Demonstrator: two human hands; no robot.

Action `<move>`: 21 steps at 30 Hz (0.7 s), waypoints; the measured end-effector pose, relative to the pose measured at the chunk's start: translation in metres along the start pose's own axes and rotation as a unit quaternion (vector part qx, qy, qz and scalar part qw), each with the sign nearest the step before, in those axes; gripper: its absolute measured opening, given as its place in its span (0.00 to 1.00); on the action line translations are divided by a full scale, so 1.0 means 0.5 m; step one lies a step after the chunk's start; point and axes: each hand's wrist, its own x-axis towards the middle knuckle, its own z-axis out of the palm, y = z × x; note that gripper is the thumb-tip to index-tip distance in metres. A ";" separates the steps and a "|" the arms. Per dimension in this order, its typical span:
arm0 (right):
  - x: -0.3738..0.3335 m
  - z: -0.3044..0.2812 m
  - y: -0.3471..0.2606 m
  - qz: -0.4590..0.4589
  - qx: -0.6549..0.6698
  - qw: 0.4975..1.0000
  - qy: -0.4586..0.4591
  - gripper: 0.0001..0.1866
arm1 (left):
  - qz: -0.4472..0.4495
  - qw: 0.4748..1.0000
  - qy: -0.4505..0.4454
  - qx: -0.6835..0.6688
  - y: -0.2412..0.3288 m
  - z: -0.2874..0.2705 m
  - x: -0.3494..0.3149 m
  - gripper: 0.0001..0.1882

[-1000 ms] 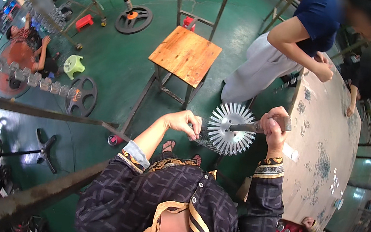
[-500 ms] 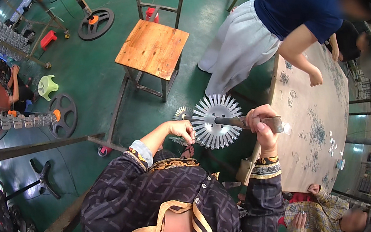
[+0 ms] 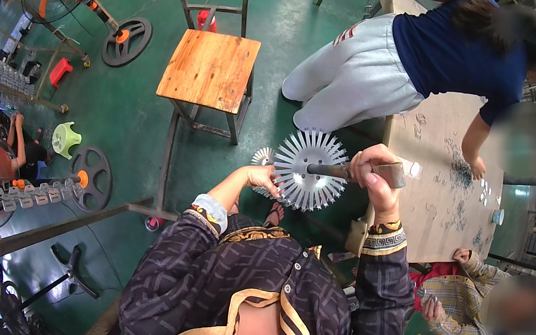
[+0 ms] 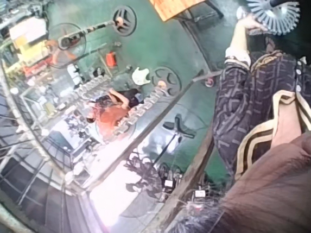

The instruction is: The person assembles a star-shaped light fixture by attaching small metal pieces to a central hub using a tool. They repeatedly pick up pieces and attach them to the fixture while standing in a workshop.

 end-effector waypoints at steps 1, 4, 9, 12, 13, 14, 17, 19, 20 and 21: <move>0.008 0.009 -0.004 -0.012 -0.002 1.000 -0.007 0.16 | -0.007 1.000 -0.009 0.011 0.010 -0.002 -0.008 0.25; 0.021 0.024 -0.006 -0.024 -0.007 1.000 -0.013 0.15 | -0.053 0.997 -0.055 0.006 -0.018 -0.042 -0.010 0.44; 0.003 0.013 -0.022 0.021 0.017 0.999 0.017 0.14 | -0.007 0.924 -0.005 0.381 0.140 -0.065 -0.143 0.22; 0.012 0.018 -0.023 -0.048 -0.011 0.998 0.034 0.11 | 0.056 0.926 0.038 0.371 0.307 0.001 -0.248 0.11; 0.014 0.015 -0.016 -0.055 -0.021 0.998 0.036 0.10 | 0.078 0.939 0.043 0.332 0.368 0.048 -0.273 0.08; 0.019 0.017 -0.008 -0.062 -0.027 0.997 0.034 0.10 | 0.140 0.917 0.026 0.373 0.416 0.092 -0.291 0.07; 0.035 0.025 0.001 -0.081 -0.011 0.996 0.032 0.08 | 0.254 0.863 -0.122 0.419 0.504 0.236 -0.278 0.09; 0.034 0.017 0.002 -0.104 -0.009 0.993 0.045 0.07 | 0.302 0.828 -0.192 0.432 0.545 0.352 -0.237 0.09; 0.029 0.007 0.000 -0.118 -0.012 0.992 0.054 0.07 | 0.328 0.798 -0.223 0.454 0.568 0.410 -0.215 0.09; 0.029 0.000 0.001 -0.119 -0.017 0.991 0.051 0.07 | 0.357 0.762 -0.239 0.485 0.588 0.458 -0.196 0.09</move>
